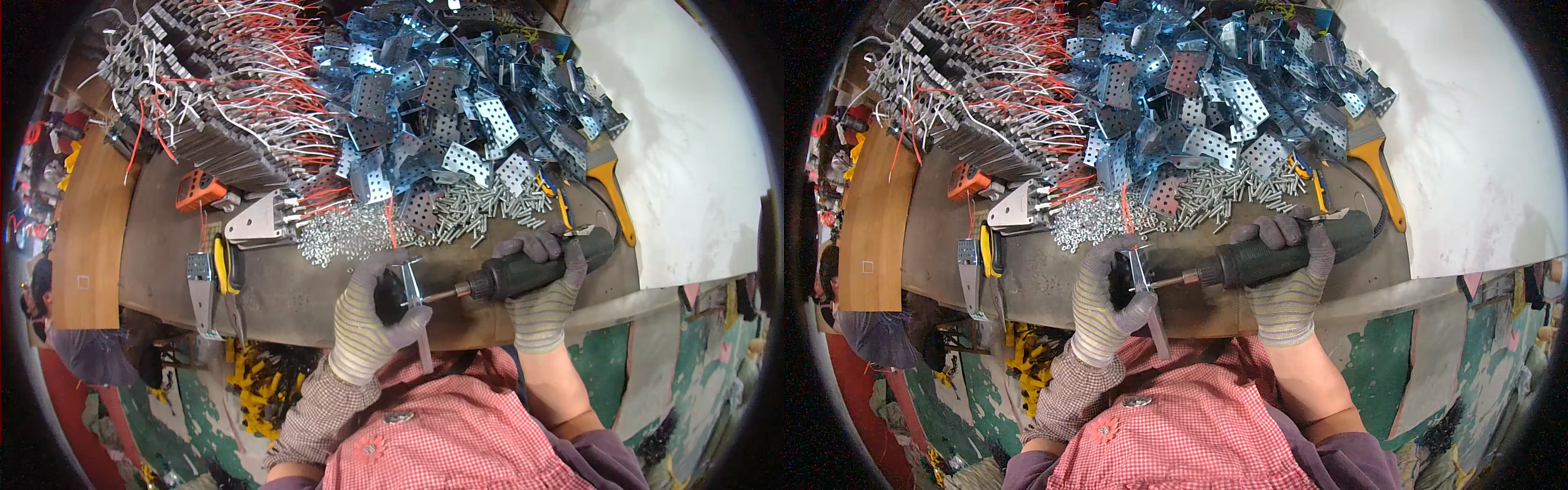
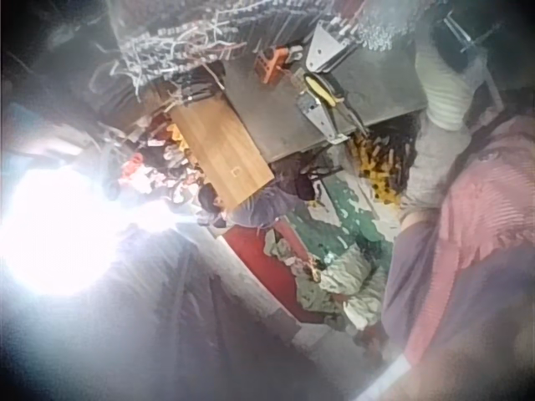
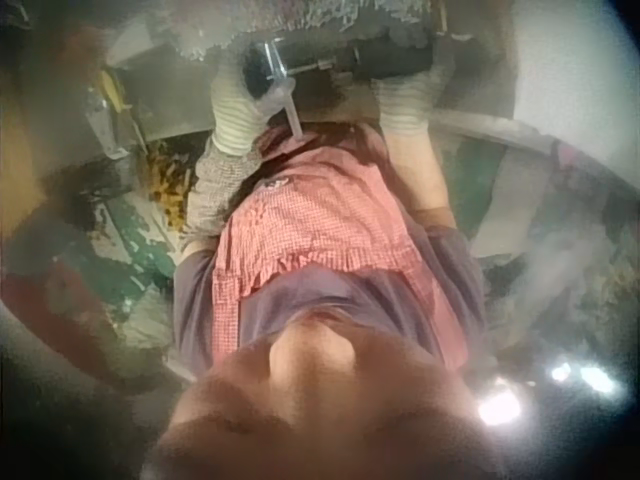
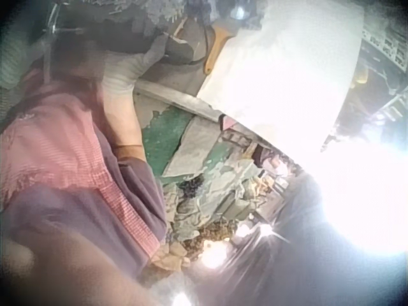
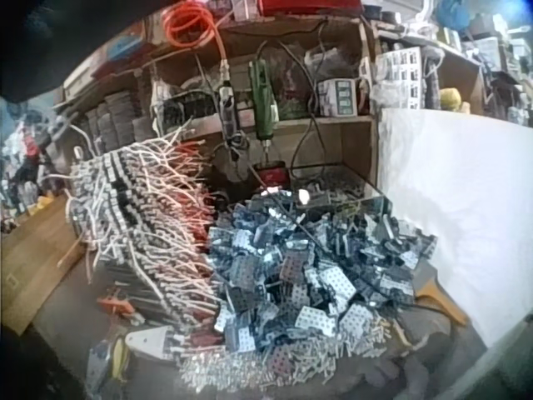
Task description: The person assembles electrical components by fitting perforated metal plates onto base units with wires, fastening them using an electric screwdriver, and placing the assembled units aside.
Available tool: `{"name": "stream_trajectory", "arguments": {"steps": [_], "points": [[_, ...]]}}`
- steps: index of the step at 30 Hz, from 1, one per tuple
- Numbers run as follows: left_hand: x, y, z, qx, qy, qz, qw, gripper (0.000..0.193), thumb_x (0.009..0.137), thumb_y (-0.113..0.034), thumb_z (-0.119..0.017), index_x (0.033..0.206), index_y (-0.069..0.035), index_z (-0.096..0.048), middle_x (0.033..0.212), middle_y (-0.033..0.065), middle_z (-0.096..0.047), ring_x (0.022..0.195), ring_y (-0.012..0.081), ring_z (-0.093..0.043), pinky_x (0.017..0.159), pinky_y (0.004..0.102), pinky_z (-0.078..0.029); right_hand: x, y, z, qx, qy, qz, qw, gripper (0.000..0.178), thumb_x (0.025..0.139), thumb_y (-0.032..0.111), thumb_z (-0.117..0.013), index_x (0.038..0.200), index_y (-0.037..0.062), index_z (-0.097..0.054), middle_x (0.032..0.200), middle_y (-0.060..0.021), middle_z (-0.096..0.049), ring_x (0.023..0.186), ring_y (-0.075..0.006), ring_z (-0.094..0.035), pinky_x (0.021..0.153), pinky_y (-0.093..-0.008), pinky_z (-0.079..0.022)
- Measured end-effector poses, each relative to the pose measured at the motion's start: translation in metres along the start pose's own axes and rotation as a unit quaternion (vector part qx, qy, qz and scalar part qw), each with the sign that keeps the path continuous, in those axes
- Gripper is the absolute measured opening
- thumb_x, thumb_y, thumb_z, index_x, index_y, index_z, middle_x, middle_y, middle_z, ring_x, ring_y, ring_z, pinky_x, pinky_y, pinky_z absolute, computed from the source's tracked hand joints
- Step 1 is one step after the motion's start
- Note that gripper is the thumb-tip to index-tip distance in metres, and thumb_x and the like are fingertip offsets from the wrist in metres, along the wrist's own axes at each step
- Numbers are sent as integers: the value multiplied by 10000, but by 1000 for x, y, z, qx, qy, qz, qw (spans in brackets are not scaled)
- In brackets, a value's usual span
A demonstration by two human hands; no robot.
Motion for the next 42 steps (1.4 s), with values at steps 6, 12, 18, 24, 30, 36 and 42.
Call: {"name": "stream_trajectory", "arguments": {"steps": [6,12,18,24,30,36,42], "points": [[2,-3,0,-2,3,-1,1000,643,803,-199,-829,1379,-77,-570,1031,-11,-588,873,91,-556,792,263,-502,-1,2,-2,-35,-12,12,999,199,945,273,-735,1090,186,-631,856,69,-453,822,-127,-475,1010,-422,-452],[2,-10,1,9,-2,12,1000,692,793,-193,-836,1418,-75,-564,958,-21,-583,830,87,-545,769,253,-491,1,0,9,-16,19,-2,1000,233,947,290,-731,1119,177,-621,883,63,-455,849,-127,-483,1011,-432,-456],[-5,-7,14,16,-82,-72,994,688,847,-109,-790,1486,-68,-539,882,-18,-595,774,86,-572,733,252,-502,-2,2,0,-68,0,18,998,332,946,314,-739,1212,147,-631,912,46,-448,898,-132,-492,1015,-440,-454],[9,-1,66,386,-105,-77,913,222,903,-107,-749,1123,-77,-754,1039,175,-725,853,359,-717,758,429,-574,-1,3,8,-35,19,-9,999,538,954,304,-742,1446,146,-591,918,47,-452,900,-135,-494,1040,-436,-445],[31,-13,59,622,121,-137,761,185,865,-149,-655,1034,-90,-700,943,125,-681,868,309,-713,741,458,-570,1,3,12,-19,6,-14,1000,506,947,291,-752,1406,151,-592,919,51,-457,897,-136,-498,1049,-442,-447],[49,-4,68,563,193,-162,787,253,821,-153,-691,1062,-78,-693,917,132,-708,875,315,-727,756,462,-579,0,3,12,-30,4,-28,999,330,920,309,-786,1112,148,-573,914,47,-466,892,-147,-508,1038,-441,-458],[16,8,61,17,134,39,990,194,915,-80,-762,1073,-44,-657,922,56,-688,736,178,-717,625,347,-575,2,-1,5,-51,13,-11,999,315,925,349,-775,992,150,-541,903,42,-471,892,-152,-516,1025,-433,-466]]}}
Point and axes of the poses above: each hand's wrist, its own x-axis towards the middle knuckle, its own z-axis out of the back of the hand, y = z × x, the point moved 2 cm from there along x, towards the middle knuckle
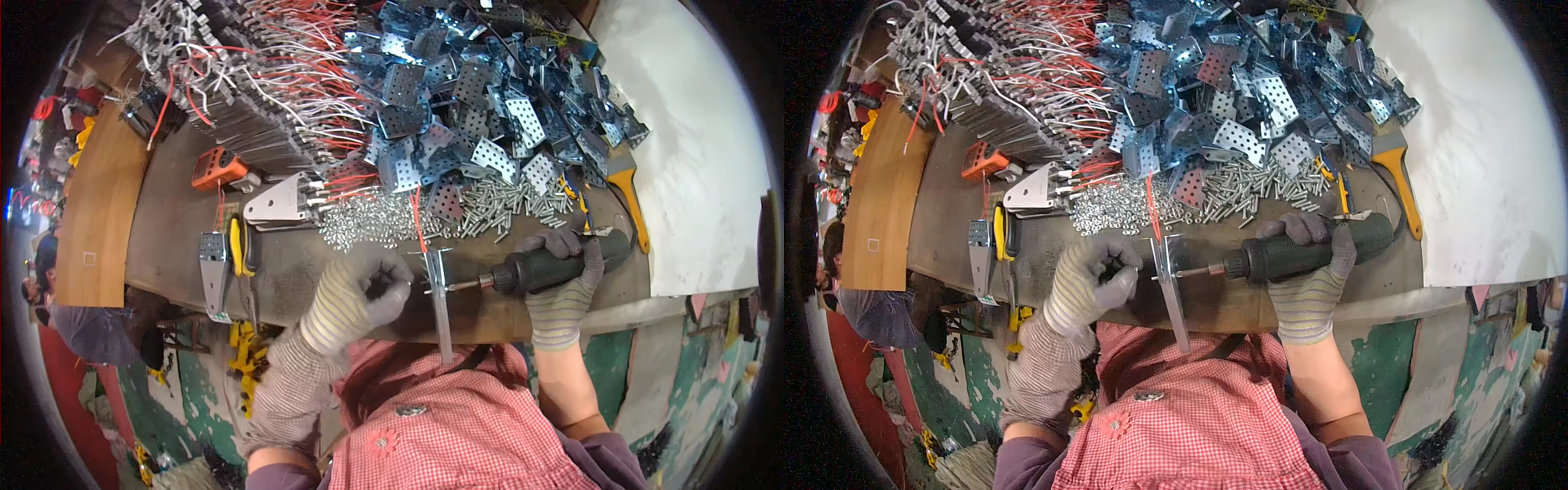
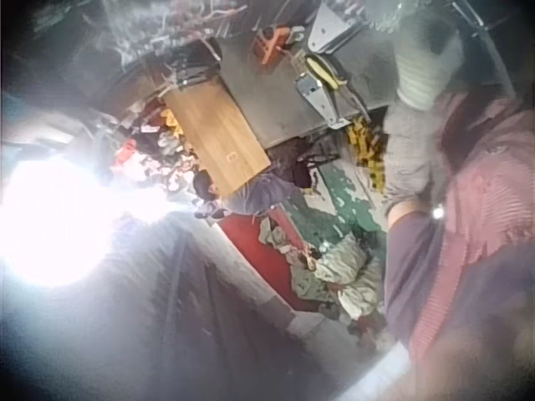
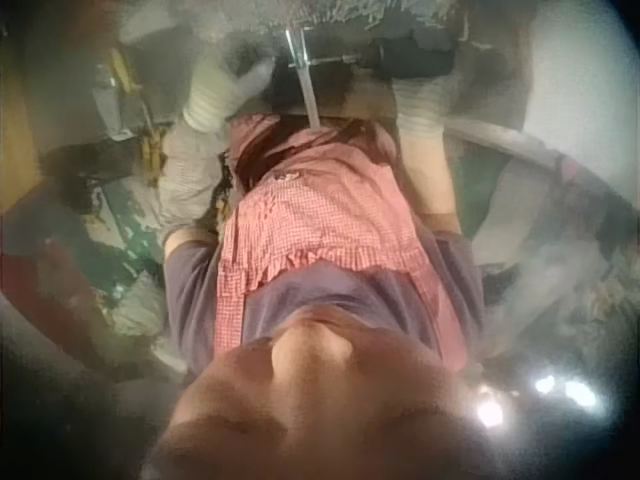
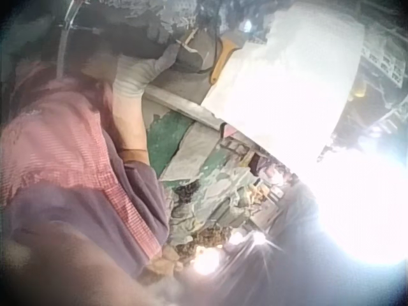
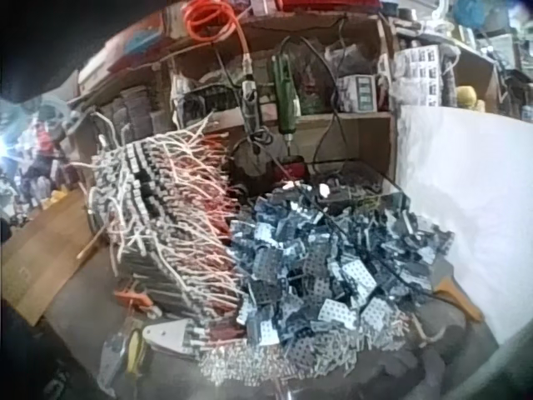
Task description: The person assembles electrical components by fitting perforated metal plates onto base units with wires, fastening them using an electric screwdriver, and placing the assembled units aside.
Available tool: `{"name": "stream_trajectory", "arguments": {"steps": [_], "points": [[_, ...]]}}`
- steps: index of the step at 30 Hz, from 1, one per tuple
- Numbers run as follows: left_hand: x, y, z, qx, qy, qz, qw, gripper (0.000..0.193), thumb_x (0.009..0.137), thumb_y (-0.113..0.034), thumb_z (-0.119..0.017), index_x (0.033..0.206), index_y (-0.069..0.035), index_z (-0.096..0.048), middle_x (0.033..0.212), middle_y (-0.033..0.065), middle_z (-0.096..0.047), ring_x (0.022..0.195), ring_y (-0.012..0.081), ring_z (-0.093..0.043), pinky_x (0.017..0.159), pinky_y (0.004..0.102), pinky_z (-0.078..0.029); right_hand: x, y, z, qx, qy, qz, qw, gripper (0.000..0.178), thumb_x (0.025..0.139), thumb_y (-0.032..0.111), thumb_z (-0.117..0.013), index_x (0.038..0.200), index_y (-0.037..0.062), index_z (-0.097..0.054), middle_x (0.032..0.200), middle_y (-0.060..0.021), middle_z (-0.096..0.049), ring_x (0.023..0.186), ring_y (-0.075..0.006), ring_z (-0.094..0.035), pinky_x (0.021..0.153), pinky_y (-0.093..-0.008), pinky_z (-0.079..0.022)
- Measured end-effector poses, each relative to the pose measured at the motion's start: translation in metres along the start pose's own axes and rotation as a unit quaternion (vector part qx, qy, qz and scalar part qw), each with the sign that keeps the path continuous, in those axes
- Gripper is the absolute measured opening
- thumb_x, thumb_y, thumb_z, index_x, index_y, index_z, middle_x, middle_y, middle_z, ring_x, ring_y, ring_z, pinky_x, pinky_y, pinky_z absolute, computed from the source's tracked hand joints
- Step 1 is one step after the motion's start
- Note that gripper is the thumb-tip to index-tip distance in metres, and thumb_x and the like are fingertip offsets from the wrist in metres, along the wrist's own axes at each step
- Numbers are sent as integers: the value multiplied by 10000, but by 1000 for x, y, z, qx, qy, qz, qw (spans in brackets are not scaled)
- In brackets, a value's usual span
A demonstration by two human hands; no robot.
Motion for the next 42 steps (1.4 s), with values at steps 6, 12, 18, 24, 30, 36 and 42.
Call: {"name": "stream_trajectory", "arguments": {"steps": [6,12,18,24,30,36,42], "points": [[-11,-8,-39,-147,-83,37,985,124,909,-40,-731,1027,-36,-694,816,26,-718,711,89,-677,667,247,-553,-1,0,-1,-14,-4,-3,1000,276,940,345,-762,1034,162,-580,897,44,-473,888,-147,-517,1026,-425,-456],[-11,-6,-39,-55,-101,2,993,146,888,-66,-756,1022,-55,-700,820,8,-714,715,81,-654,684,257,-549,-2,1,5,15,10,5,1000,260,936,282,-776,1101,177,-606,915,53,-483,894,-144,-523,1036,-430,-446],[-10,-7,-43,-42,-110,-15,993,154,879,-74,-757,1023,-69,-701,844,-8,-695,728,67,-615,692,255,-537,-2,2,5,11,6,6,1000,288,939,289,-782,1146,175,-617,919,56,-481,895,-139,-515,1033,-436,-453],[-10,-10,-46,-114,-116,-22,986,205,873,-73,-818,1040,-75,-700,897,-4,-709,799,65,-629,731,258,-543,-3,1,-1,-17,-13,16,1000,347,946,319,-774,1219,165,-624,918,54,-468,889,-137,-502,1034,-432,-450],[-14,0,-45,-96,-117,-14,988,194,878,-32,-850,1017,-49,-717,934,-4,-735,827,67,-643,747,247,-542,-2,0,2,9,-7,8,1000,294,939,285,-766,1173,178,-623,914,54,-461,880,-140,-495,1024,-430,-441],[-14,-6,-43,-165,-114,30,979,187,873,-7,-847,1008,-47,-723,943,-4,-731,836,66,-637,759,245,-540,-2,1,3,22,-12,3,1000,238,937,262,-756,1115,191,-615,909,54,-459,876,-146,-493,1018,-444,-438],[-10,-14,-47,-175,-139,-30,974,180,886,-2,-831,1019,-45,-718,937,-3,-722,846,70,-638,770,247,-540,-4,-1,-7,-13,-7,-16,1000,277,931,331,-763,1002,178,-544,903,42,-445,888,-152,-488,1025,-433,-436]]}}
Point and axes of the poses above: each hand's wrist, its own x-axis towards the middle knuckle, its own z-axis out of the back of the hand, y = z × x, the point moved 2 cm from there along x, towards the middle knuckle
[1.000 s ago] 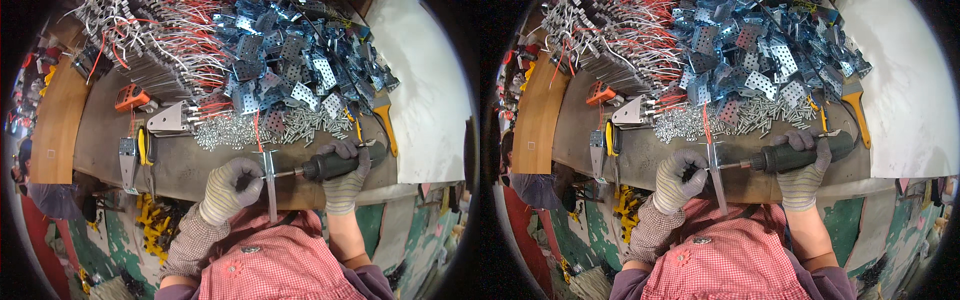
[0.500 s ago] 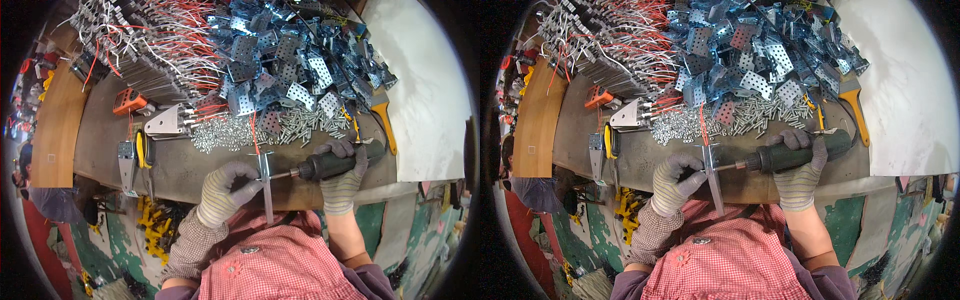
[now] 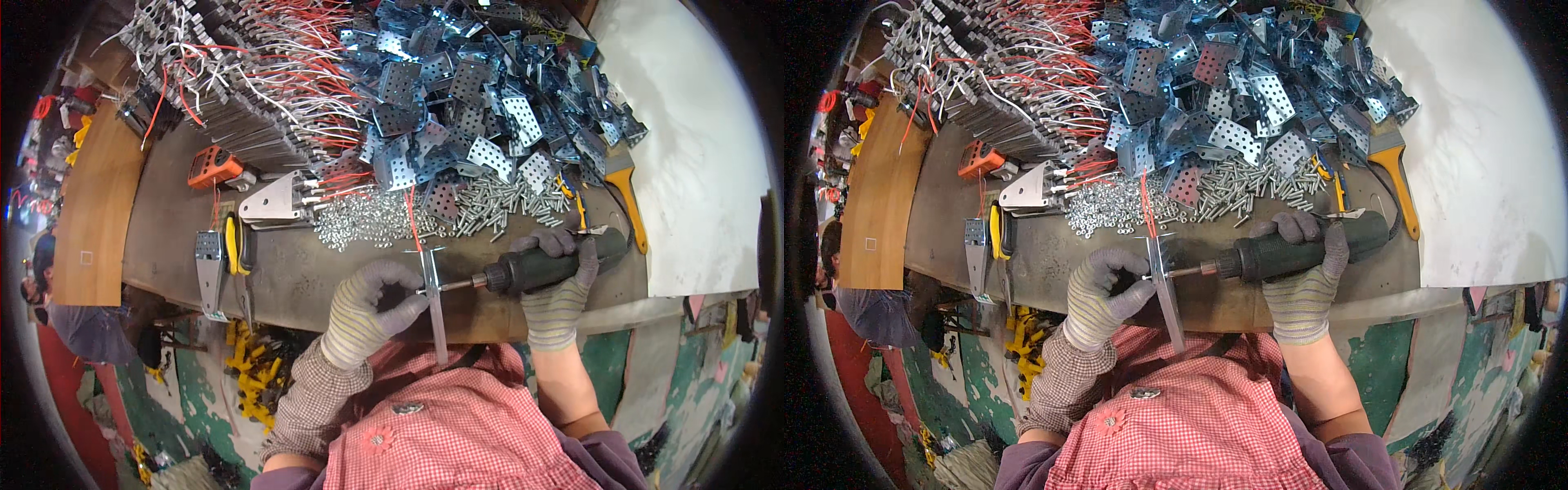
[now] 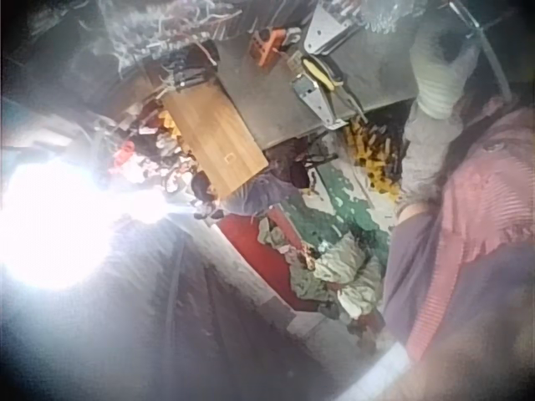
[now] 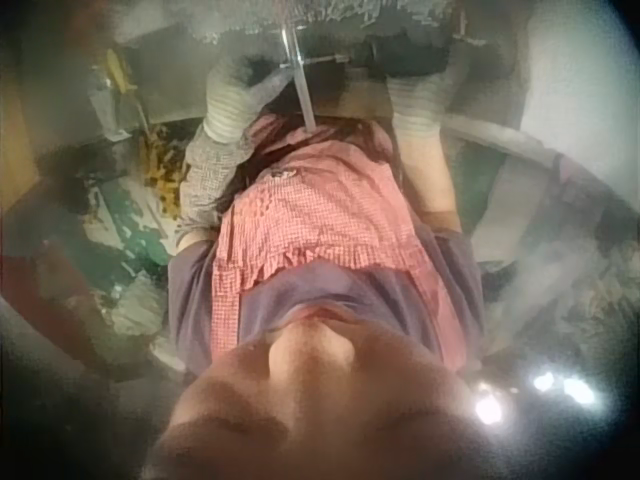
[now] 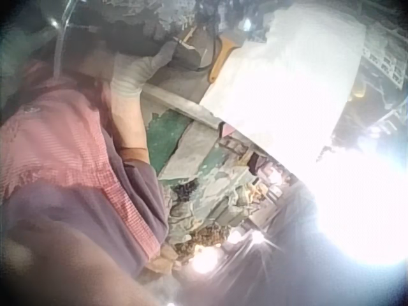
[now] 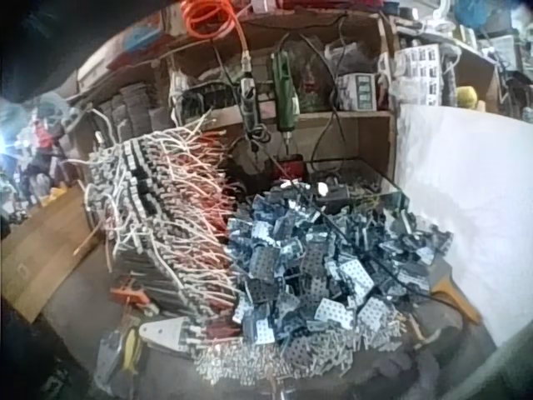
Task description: The person assembles electrical components by fitting perforated metal plates onto base units with wires, fastening them using an electric screwdriver, and placing the assembled units aside.
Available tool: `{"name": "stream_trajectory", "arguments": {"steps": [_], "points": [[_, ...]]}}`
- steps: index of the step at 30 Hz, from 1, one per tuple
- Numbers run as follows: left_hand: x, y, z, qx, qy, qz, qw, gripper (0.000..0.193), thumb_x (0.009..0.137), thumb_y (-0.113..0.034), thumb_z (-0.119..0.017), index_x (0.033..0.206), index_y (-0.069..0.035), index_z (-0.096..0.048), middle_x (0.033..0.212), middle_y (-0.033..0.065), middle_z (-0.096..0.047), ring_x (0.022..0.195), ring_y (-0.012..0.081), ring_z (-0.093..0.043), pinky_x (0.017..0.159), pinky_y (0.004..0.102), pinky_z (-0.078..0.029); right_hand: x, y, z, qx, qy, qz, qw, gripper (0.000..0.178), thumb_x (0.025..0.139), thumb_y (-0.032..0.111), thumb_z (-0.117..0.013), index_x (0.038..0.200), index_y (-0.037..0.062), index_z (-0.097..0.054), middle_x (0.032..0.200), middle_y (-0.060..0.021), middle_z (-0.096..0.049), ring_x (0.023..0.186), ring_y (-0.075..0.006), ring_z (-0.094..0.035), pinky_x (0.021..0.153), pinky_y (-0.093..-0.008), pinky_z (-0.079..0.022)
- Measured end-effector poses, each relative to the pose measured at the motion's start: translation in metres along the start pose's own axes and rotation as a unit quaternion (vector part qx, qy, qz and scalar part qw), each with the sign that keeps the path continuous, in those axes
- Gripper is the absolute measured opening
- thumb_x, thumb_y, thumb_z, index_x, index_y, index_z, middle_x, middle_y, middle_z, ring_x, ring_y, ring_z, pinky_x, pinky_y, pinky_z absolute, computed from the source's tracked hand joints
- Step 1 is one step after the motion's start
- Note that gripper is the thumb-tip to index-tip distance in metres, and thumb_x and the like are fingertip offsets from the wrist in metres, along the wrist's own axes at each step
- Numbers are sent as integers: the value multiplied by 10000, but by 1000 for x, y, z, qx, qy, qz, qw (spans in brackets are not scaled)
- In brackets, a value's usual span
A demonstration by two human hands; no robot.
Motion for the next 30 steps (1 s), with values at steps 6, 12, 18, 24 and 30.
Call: {"name": "stream_trajectory", "arguments": {"steps": [6,12,18,24,30], "points": [[-4,9,6,38,14,25,999,150,906,-23,-820,1021,-44,-726,930,-4,-732,815,63,-650,739,240,-546,1,1,7,-1,-16,10,1000,334,934,361,-763,943,184,-480,897,35,-442,883,-159,-488,1026,-431,-437],[-4,0,4,39,11,68,997,130,904,-22,-823,1006,-29,-743,894,9,-746,752,56,-655,674,223,-541,2,3,12,19,-12,23,999,213,957,302,-741,1083,200,-603,905,51,-465,870,-150,-497,1024,-451,-447],[-3,3,3,59,21,10,998,124,904,-14,-821,991,-14,-733,920,23,-754,832,88,-683,746,246,-563,-2,1,3,16,-15,-5,1000,262,943,339,-758,1021,184,-562,912,40,-473,885,-157,-501,1024,-454,-447],[-2,4,5,98,20,7,995,135,889,-4,-830,974,-39,-731,924,27,-759,858,91,-686,773,261,-562,2,3,8,-4,-7,10,1000,378,926,387,-776,937,162,-472,916,23,-457,898,-169,-500,1032,-449,-448],[-6,10,6,70,-5,32,997,160,875,-41,-869,964,-39,-737,879,26,-755,777,72,-676,680,242,-546,2,2,12,7,-8,22,1000,276,950,325,-760,1017,171,-542,918,35,-461,890,-163,-499,1030,-452,-449]]}}
Point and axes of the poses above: each hand's wrist, its own x-axis towards the middle knuckle, its own z-axis out of the back of the hand, y = z × x, the point moved 2 cm from there along x, towards the middle knuckle
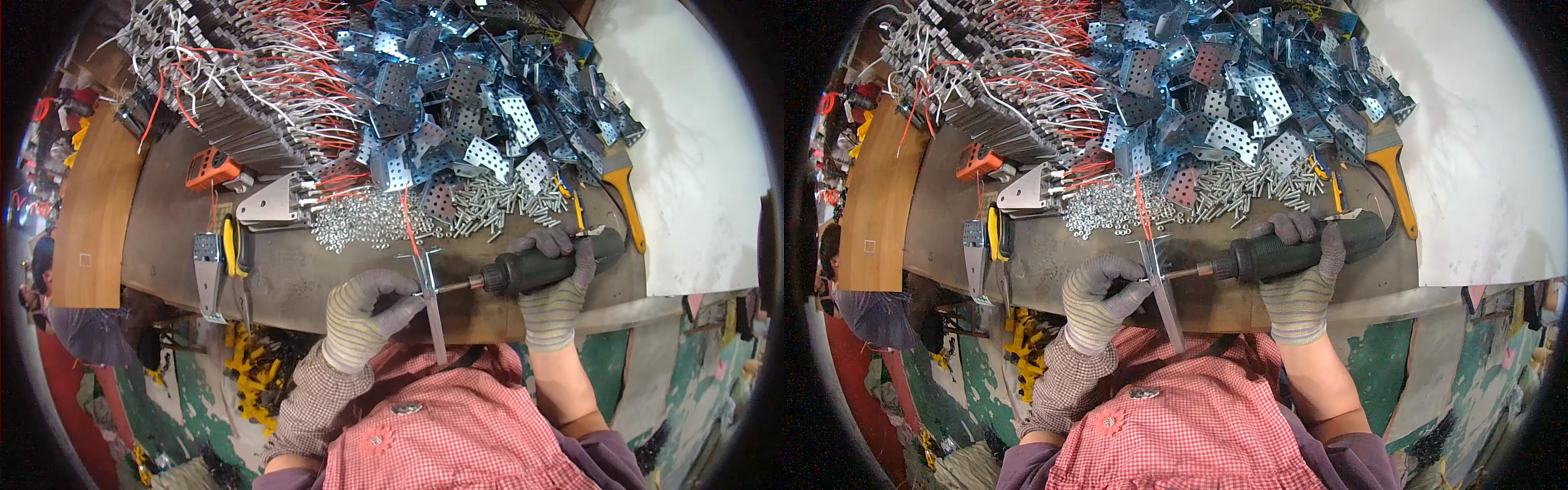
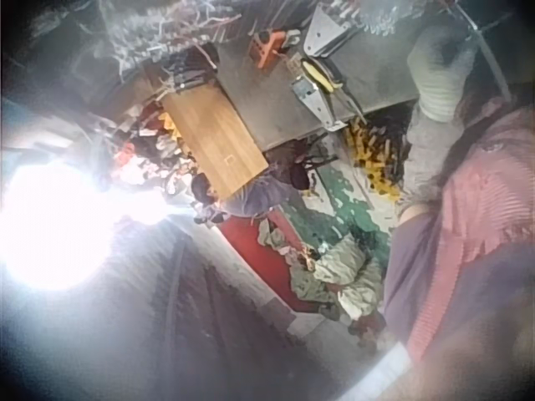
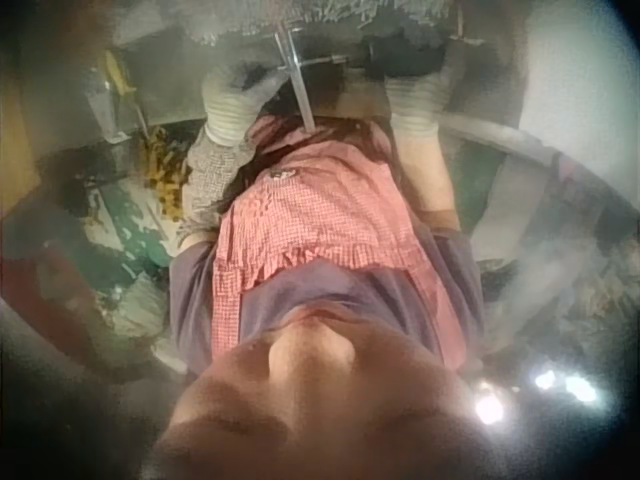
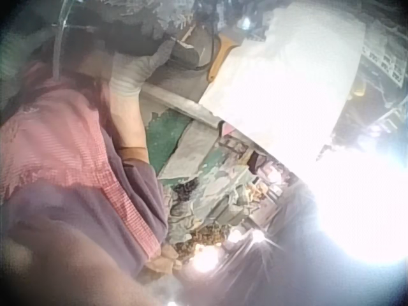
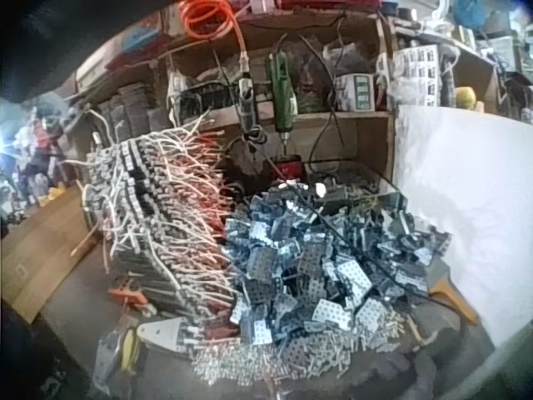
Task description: The person assembles electrical components by fitting perforated metal plates onto base units with wires, fastening them using an electric screwdriver, and placing the assembled units aside.
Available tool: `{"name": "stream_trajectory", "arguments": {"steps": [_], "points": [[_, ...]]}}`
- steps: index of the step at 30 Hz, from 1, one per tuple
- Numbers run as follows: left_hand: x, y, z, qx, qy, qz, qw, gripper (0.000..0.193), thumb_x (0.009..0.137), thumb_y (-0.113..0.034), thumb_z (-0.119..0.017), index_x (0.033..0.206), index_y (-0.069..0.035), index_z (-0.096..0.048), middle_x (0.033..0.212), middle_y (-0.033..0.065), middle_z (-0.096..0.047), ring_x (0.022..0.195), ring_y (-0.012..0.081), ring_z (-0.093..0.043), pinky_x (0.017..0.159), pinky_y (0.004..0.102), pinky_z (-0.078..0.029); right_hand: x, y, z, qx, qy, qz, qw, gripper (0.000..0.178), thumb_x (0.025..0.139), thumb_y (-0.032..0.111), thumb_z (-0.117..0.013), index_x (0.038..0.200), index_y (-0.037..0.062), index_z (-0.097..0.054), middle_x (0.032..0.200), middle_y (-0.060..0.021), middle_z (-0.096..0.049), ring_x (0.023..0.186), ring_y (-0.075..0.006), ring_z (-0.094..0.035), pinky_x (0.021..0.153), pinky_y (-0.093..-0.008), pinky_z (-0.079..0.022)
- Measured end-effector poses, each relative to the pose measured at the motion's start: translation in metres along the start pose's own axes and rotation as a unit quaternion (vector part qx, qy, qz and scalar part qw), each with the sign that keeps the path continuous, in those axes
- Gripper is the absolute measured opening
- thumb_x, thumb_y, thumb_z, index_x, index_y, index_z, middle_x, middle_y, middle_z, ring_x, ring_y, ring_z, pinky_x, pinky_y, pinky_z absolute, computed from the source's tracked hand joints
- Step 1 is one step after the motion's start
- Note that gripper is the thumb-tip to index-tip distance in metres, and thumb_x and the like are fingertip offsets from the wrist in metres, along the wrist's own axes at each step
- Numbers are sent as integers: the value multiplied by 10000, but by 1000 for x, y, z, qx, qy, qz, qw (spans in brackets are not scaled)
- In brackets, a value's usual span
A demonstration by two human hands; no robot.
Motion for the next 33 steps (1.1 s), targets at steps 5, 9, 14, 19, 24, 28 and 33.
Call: {"name": "stream_trajectory", "arguments": {"steps": [5,9,14,19,24,28,33], "points": [[2,-4,1,-1,27,-46,999,157,896,43,-810,1000,-14,-706,936,79,-751,709,95,-692,585,225,-581,-1,0,0,16,4,-6,1000,216,974,270,-736,1131,210,-600,921,50,-467,881,-149,-497,1025,-452,-446],[2,-7,0,-2,24,11,1000,164,864,-11,-861,965,-25,-733,884,42,-749,800,78,-683,705,248,-562,-1,1,0,8,8,0,1000,227,972,277,-735,1139,207,-598,919,54,-466,870,-140,-495,1022,-442,-448],[0,-2,-10,-7,-28,-80,996,61,970,-59,-706,1014,-21,-688,940,55,-746,865,99,-676,733,286,-550,-1,-2,1,28,15,-11,999,241,964,296,-747,1133,204,-602,912,55,-460,868,-136,-497,1022,-434,-447],[-1,-12,-32,133,-108,-130,977,122,1011,-135,-667,962,-26,-646,781,105,-690,687,257,-688,656,362,-542,-3,-3,-9,40,15,-30,999,258,955,311,-757,1137,191,-618,920,60,-470,885,-136,-502,1010,-423,-457],[-3,-1,-39,245,-133,-204,938,125,1009,-154,-644,948,-47,-623,775,127,-659,680,371,-645,632,464,-510,-3,0,-1,15,18,-7,1000,254,971,294,-738,1158,181,-608,917,60,-455,893,-137,-497,1001,-418,-454],[-4,-1,-42,284,-134,-228,922,108,996,-154,-647,959,-57,-620,797,135,-655,700,401,-625,643,504,-494,-5,0,-4,-22,8,15,1000,230,996,267,-706,1181,185,-600,911,59,-438,865,-137,-479,978,-413,-449],[-4,4,-42,281,-137,-228,922,96,980,-137,-657,960,-52,-616,806,140,-655,706,402,-625,649,504,-495,-3,-2,0,-24,14,17,999,185,1009,265,-689,1148,196,-589,909,63,-435,847,-132,-469,954,-412,-447]]}}
Point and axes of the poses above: each hand's wrist, its own x-axis towards the middle knuckle, its own z-axis out of the back of the hand, y = z × x, the point moved 2 cm from there along x, towards the middle knuckle
